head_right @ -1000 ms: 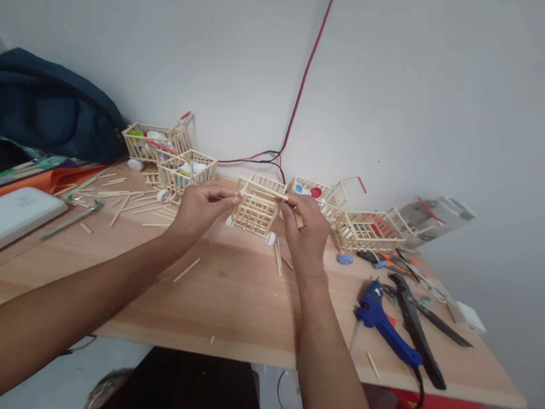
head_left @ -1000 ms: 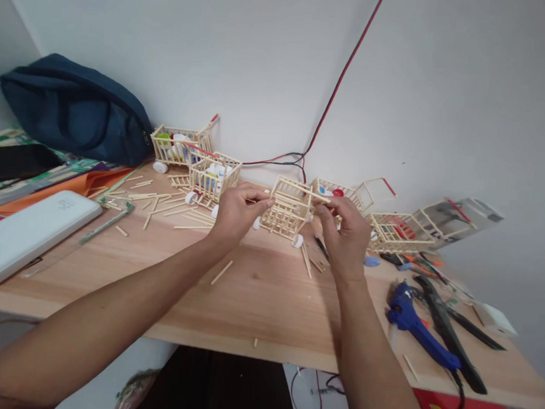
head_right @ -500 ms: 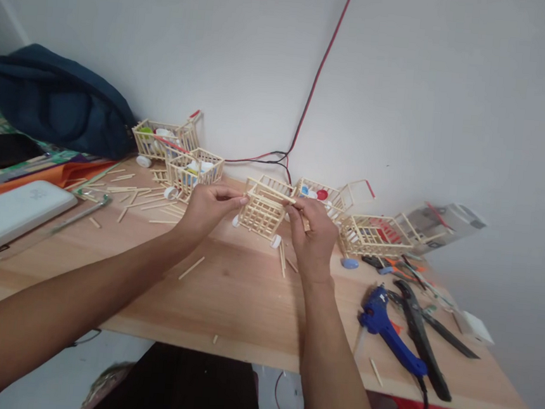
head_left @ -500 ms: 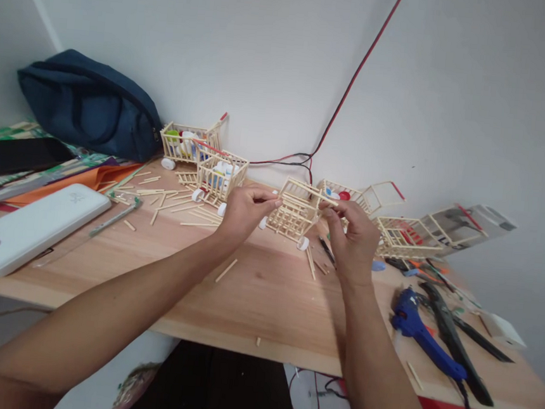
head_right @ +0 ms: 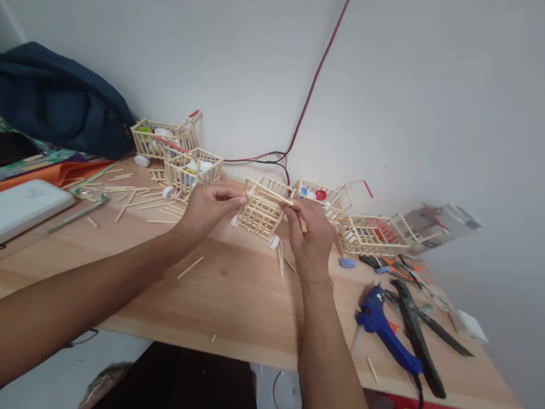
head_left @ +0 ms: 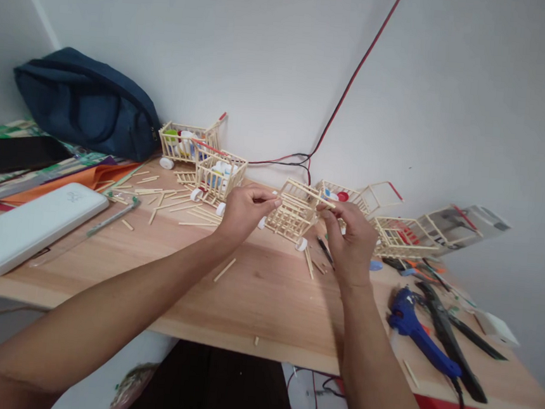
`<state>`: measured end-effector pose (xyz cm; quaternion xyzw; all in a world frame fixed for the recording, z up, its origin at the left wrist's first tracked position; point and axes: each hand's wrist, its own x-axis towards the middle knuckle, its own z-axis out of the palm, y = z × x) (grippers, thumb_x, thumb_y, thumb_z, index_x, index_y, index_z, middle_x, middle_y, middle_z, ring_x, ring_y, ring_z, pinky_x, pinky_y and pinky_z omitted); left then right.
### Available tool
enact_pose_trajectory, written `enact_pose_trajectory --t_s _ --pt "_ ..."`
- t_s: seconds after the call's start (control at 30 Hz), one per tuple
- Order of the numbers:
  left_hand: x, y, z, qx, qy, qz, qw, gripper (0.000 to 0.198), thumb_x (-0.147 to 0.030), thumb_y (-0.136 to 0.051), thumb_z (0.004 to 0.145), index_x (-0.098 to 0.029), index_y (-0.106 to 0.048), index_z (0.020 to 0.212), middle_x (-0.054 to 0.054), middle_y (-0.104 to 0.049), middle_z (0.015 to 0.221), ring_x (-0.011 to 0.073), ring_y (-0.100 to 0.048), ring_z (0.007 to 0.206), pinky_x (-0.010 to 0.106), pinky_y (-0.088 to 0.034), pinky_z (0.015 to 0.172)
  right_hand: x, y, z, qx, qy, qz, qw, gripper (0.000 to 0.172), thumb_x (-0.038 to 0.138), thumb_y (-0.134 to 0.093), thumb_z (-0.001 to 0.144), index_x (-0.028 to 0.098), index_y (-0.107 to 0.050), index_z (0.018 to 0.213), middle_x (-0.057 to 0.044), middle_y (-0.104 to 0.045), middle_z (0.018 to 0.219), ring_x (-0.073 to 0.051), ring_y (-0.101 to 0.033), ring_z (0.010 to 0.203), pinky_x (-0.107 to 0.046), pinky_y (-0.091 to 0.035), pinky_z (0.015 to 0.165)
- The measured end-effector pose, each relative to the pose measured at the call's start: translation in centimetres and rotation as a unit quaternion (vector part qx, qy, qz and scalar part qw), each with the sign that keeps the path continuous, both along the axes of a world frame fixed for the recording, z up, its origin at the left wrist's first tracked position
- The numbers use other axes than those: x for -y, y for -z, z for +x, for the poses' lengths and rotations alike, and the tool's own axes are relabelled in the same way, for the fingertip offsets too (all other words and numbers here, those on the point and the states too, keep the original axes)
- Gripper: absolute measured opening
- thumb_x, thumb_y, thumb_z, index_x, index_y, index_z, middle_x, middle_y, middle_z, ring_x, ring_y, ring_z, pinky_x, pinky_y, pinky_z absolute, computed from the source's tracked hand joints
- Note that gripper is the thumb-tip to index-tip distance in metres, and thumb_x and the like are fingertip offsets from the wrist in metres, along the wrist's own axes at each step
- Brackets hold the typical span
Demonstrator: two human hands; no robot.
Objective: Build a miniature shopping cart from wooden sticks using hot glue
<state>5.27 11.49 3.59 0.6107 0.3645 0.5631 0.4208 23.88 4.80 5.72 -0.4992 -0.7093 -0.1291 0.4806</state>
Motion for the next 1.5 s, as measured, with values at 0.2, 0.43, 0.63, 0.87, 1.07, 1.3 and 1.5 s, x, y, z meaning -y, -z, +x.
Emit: enact_pose_trajectory --t_s 0.2,0.43,0.63,0.87,1.07,1.3,1.5 --pt "-0.02 0.00 0.13 -0.002 -0.011 0.005 1.000 0.013 -0.028 -0.074 0.068 -0.016 -0.075 0.071 0.005 -0.072 0.077 0.0173 -0.065 0.077 0.031 -0.052 0.075 -0.09 0.06 0.20 0.006 -0.005 0.006 1.000 0.014 0.025 -0.053 0.091 0.022 -0.067 0.089 -0.004 -0.069 0.089 -0.018 -0.062 0.087 -0.032 -0.046 0.081" --pt "0.06 -0.13 0.14 0.000 -0.006 0.004 1.000 0.012 -0.028 -0.074 0.067 -0.016 -0.075 0.071 0.005 -0.071 0.075 0.0169 -0.065 0.075 0.031 -0.053 0.074 -0.11 0.16 0.39 0.018 -0.008 0.012 1.000 0.014 0.026 -0.054 0.091 0.023 -0.067 0.089 -0.003 -0.070 0.090 -0.019 -0.063 0.088 -0.033 -0.047 0.081" --pt "-0.02 0.04 0.14 -0.001 -0.007 0.010 1.000 0.012 -0.029 -0.074 0.067 -0.017 -0.075 0.070 0.004 -0.072 0.076 0.0177 -0.066 0.076 0.031 -0.053 0.075 -0.18 0.31 0.51 0.016 -0.008 0.007 1.000 0.015 0.027 -0.052 0.092 0.024 -0.067 0.091 -0.004 -0.070 0.093 -0.020 -0.063 0.091 -0.035 -0.047 0.083" --pt "-0.06 0.14 0.16 -0.004 -0.007 0.008 1.000 0.011 -0.026 -0.072 0.069 -0.016 -0.075 0.072 0.005 -0.072 0.077 0.0174 -0.066 0.076 0.031 -0.053 0.074 -0.22 0.38 0.54 0.012 -0.016 0.012 1.000 0.014 0.025 -0.054 0.091 0.023 -0.068 0.091 -0.004 -0.070 0.093 -0.019 -0.063 0.090 -0.034 -0.047 0.083" --pt "0.17 -0.10 0.16 0.000 -0.010 0.006 1.000 0.011 -0.027 -0.073 0.067 -0.016 -0.074 0.069 0.005 -0.071 0.074 0.0171 -0.065 0.074 0.030 -0.052 0.073 -0.23 0.33 0.53 0.013 -0.020 0.008 1.000 0.015 0.025 -0.052 0.092 0.024 -0.067 0.091 -0.004 -0.070 0.092 -0.019 -0.063 0.090 -0.035 -0.048 0.082" --pt "0.22 -0.35 -0.01 -0.016 -0.018 0.025 0.999 0.010 -0.028 -0.074 0.066 -0.017 -0.075 0.068 0.005 -0.070 0.074 0.0176 -0.063 0.075 0.030 -0.051 0.071 -0.23 0.09 0.38 0.020 -0.020 0.010 1.000 0.016 0.027 -0.051 0.093 0.024 -0.067 0.089 -0.004 -0.070 0.090 -0.019 -0.063 0.089 -0.035 -0.049 0.082" --pt "0.31 -0.48 0.00 -0.014 -0.018 0.012 1.000 0.012 -0.026 -0.074 0.067 -0.015 -0.076 0.071 0.007 -0.071 0.075 0.0179 -0.064 0.074 0.030 -0.051 0.071 -0.22 0.07 0.27 0.019 -0.025 0.012 0.999 0.014 0.024 -0.053 0.092 0.023 -0.066 0.089 -0.004 -0.070 0.089 -0.019 -0.063 0.090 -0.034 -0.047 0.082"
